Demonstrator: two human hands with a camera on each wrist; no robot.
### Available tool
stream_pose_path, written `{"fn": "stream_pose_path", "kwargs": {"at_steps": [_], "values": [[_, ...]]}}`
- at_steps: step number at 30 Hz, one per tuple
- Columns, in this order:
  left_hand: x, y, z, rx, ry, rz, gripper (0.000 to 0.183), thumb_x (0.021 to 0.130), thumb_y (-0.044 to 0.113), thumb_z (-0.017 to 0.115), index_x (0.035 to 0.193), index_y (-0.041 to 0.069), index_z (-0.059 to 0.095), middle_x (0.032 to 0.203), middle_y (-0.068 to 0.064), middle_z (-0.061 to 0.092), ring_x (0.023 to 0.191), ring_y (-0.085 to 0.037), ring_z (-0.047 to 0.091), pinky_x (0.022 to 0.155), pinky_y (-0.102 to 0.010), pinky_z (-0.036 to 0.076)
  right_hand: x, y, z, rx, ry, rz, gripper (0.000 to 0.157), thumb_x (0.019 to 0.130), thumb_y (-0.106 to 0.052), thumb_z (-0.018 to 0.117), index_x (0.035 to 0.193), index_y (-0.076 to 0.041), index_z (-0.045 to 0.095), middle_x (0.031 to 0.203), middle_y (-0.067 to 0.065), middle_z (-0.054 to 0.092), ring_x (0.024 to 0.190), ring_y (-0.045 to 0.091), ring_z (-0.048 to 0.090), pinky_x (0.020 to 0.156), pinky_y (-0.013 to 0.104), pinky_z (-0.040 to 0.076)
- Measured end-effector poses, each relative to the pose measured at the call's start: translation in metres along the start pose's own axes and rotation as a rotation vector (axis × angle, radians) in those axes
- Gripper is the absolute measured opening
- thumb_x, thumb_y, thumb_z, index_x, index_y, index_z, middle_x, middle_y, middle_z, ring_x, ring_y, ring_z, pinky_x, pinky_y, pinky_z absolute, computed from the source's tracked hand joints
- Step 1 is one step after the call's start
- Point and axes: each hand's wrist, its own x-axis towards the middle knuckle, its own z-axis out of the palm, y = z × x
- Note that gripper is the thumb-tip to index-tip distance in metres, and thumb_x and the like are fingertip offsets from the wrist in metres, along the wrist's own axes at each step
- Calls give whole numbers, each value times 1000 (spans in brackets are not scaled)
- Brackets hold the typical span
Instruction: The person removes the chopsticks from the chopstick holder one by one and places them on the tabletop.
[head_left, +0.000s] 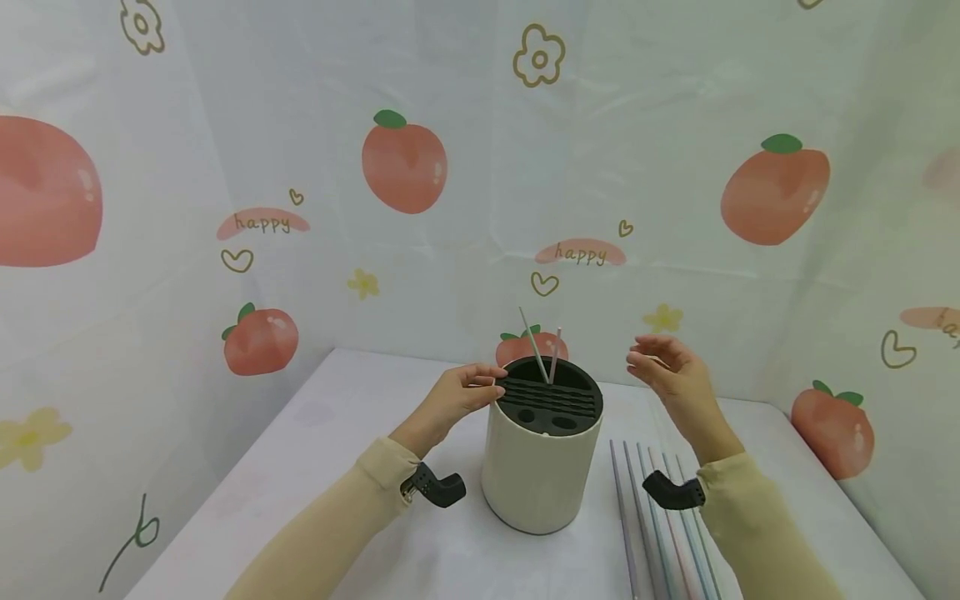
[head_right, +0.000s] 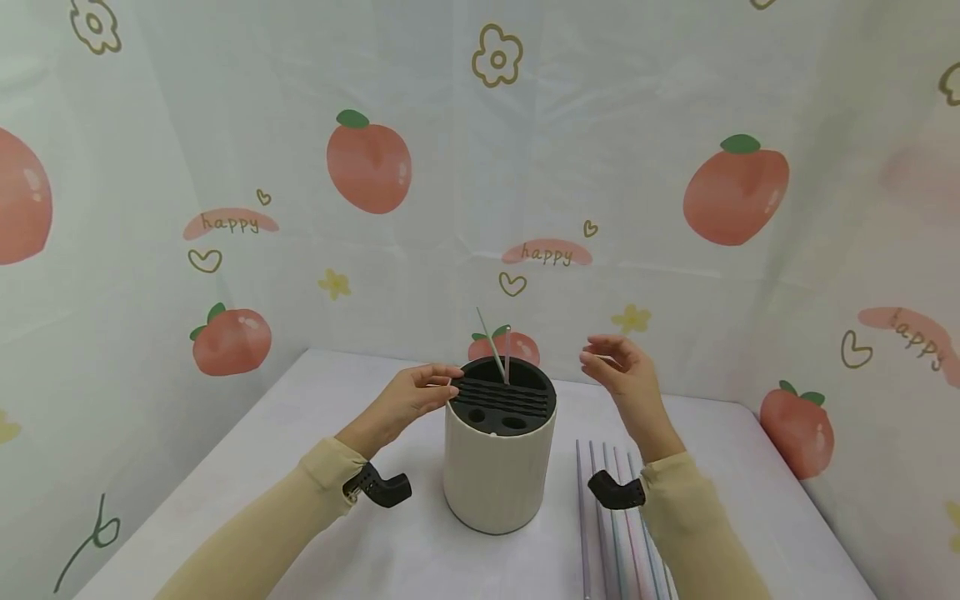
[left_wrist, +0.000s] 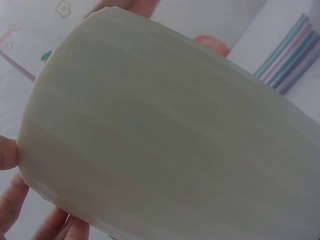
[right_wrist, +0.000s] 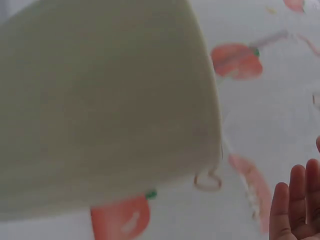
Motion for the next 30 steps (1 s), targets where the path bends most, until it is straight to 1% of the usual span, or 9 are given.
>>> {"fn": "stream_pose_path", "kwargs": {"at_steps": [4,9,12,15,17,21,23,26,30], "values": [[0,0,0,-5,4,0,32,89,12,66,121,6,65,128,-15,53,121,-26,50,101,-38,49,8,-4,29,-76,-43,-22,22,91,1,63,104,-17,64,100,-2,62,91,8,64,86,20,55],[0,0,-1,-24,11,-5,31,90,11,66,120,5,65,127,-16,52,118,-26,52,101,-37,49,16,0,52,-221,-82,-17,18,90,-8,68,104,-20,64,100,-3,63,93,7,64,86,19,54],[0,0,-1,-24,10,-7,31,90,9,66,120,4,65,127,-16,52,117,-26,53,101,-37,49,19,5,61,-302,-101,4,19,90,-9,69,107,-12,63,100,-7,64,94,4,64,85,18,53],[0,0,-1,-22,7,-4,31,90,9,66,121,4,64,127,-17,52,117,-26,53,100,-37,49,21,8,66,-359,-114,28,28,89,-10,70,113,0,60,101,-7,64,93,3,65,85,18,53],[1,-1,-1,-27,2,-4,32,91,10,65,122,3,64,128,-18,51,119,-27,52,101,-37,49,22,10,68,-393,-117,47,34,88,-11,71,115,5,59,102,-3,65,91,4,66,83,18,52],[0,0,0,-31,-7,-7,33,91,11,65,123,3,63,131,-19,50,122,-28,51,102,-37,48,24,12,70,-448,-142,76,35,87,-13,72,114,5,60,108,11,65,88,4,66,78,20,53],[0,-1,0,-31,-9,-7,34,91,11,65,124,3,62,131,-19,50,123,-29,50,103,-37,48,25,13,71,-465,-157,82,33,87,-14,73,112,4,61,108,15,64,87,5,66,76,21,54],[0,-1,0,-34,-9,-11,34,91,11,65,124,3,62,132,-18,50,124,-28,49,103,-37,47,25,14,71,-469,-178,87,31,86,-12,73,109,5,61,104,13,65,85,5,66,75,20,53],[0,0,0,-41,-11,-12,33,91,11,65,123,4,63,132,-18,50,124,-28,49,103,-37,48,26,13,73,-486,-182,93,26,86,-10,72,105,4,62,97,3,65,83,5,66,73,20,53]]}}
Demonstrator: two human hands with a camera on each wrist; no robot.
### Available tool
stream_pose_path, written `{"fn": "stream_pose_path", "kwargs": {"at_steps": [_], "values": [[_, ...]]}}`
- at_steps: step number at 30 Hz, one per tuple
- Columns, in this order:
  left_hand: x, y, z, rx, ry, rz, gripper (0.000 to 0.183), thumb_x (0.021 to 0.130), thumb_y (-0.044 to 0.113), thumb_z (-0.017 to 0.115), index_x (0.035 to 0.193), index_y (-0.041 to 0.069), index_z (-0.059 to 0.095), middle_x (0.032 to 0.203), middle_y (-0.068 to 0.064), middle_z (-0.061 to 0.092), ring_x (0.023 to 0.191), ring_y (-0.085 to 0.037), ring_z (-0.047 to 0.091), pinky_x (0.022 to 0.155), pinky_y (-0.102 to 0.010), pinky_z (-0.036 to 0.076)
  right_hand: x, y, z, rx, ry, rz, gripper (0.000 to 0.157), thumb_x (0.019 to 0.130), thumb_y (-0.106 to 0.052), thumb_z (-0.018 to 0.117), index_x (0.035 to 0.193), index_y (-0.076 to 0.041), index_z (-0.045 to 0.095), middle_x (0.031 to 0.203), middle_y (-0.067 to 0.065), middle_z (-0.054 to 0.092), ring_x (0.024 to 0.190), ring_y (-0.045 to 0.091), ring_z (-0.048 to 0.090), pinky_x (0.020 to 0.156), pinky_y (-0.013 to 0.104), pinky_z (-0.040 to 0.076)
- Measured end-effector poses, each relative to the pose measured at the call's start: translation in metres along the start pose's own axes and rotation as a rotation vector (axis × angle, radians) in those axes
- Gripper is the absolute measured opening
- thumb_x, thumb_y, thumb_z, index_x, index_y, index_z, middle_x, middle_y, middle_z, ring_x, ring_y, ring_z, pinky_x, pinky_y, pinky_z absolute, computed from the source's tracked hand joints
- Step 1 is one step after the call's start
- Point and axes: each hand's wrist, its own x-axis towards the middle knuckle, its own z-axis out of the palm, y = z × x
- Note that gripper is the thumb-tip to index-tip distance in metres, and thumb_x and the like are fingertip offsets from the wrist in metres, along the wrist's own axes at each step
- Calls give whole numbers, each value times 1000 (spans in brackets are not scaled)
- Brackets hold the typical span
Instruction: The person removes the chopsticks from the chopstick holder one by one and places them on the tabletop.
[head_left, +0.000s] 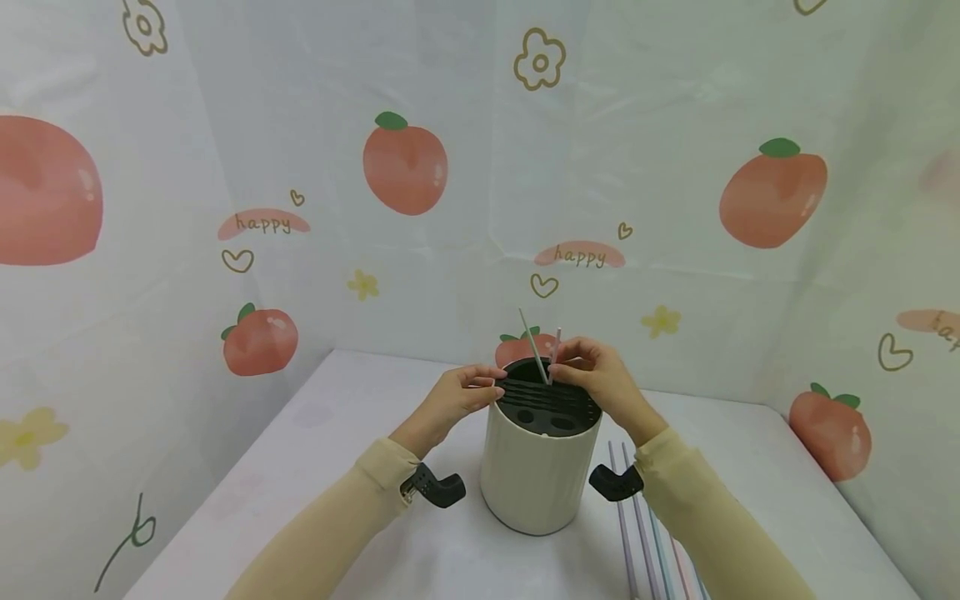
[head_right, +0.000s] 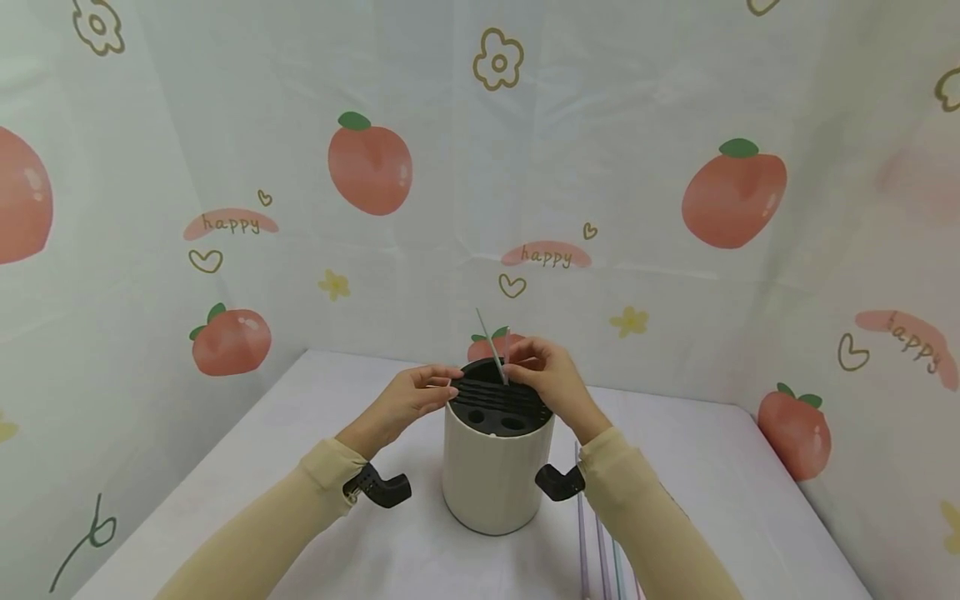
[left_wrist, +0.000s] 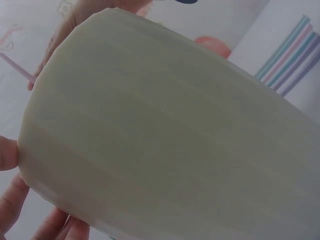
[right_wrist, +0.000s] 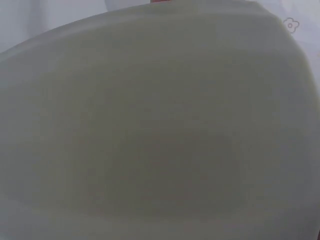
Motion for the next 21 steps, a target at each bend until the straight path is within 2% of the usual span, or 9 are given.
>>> {"fn": "stream_pose_path", "kwargs": {"at_steps": [5,8,11,13,15,21], "values": [[-1,1,0,1,-5,7,33,91,10,65,123,3,63,131,-19,50,124,-28,50,102,-36,48,2,-5,-3,0,19,-8,25,88,-10,70,106,5,60,95,-1,64,83,3,65,75,20,53],[-1,2,0,6,-5,12,34,91,11,65,124,3,62,132,-19,50,124,-28,49,103,-37,48,4,-13,-8,91,35,-32,24,90,-7,68,106,7,58,95,-2,63,86,5,66,80,23,56],[-2,1,0,5,-3,7,34,91,11,65,124,3,62,132,-18,50,124,-28,50,103,-37,47,6,-24,-17,227,80,-97,15,90,-3,66,102,1,60,94,-3,63,86,8,66,80,26,58],[-1,1,-1,6,-2,7,34,91,12,65,124,3,62,132,-18,50,124,-28,50,103,-37,47,8,-32,-24,304,127,-162,11,90,0,65,98,-5,62,92,-3,64,84,7,66,79,26,58],[-1,1,-1,5,4,0,34,91,11,65,124,4,63,131,-17,50,124,-28,49,103,-37,47,9,-40,-33,376,190,-230,13,89,2,65,94,-10,63,91,-2,64,80,8,66,77,25,58],[0,1,0,6,16,-7,32,90,11,66,121,6,64,130,-16,51,124,-28,49,103,-38,47,7,-63,-64,718,423,-343,14,83,10,68,93,0,65,90,7,66,75,15,66,72,28,60]]}}
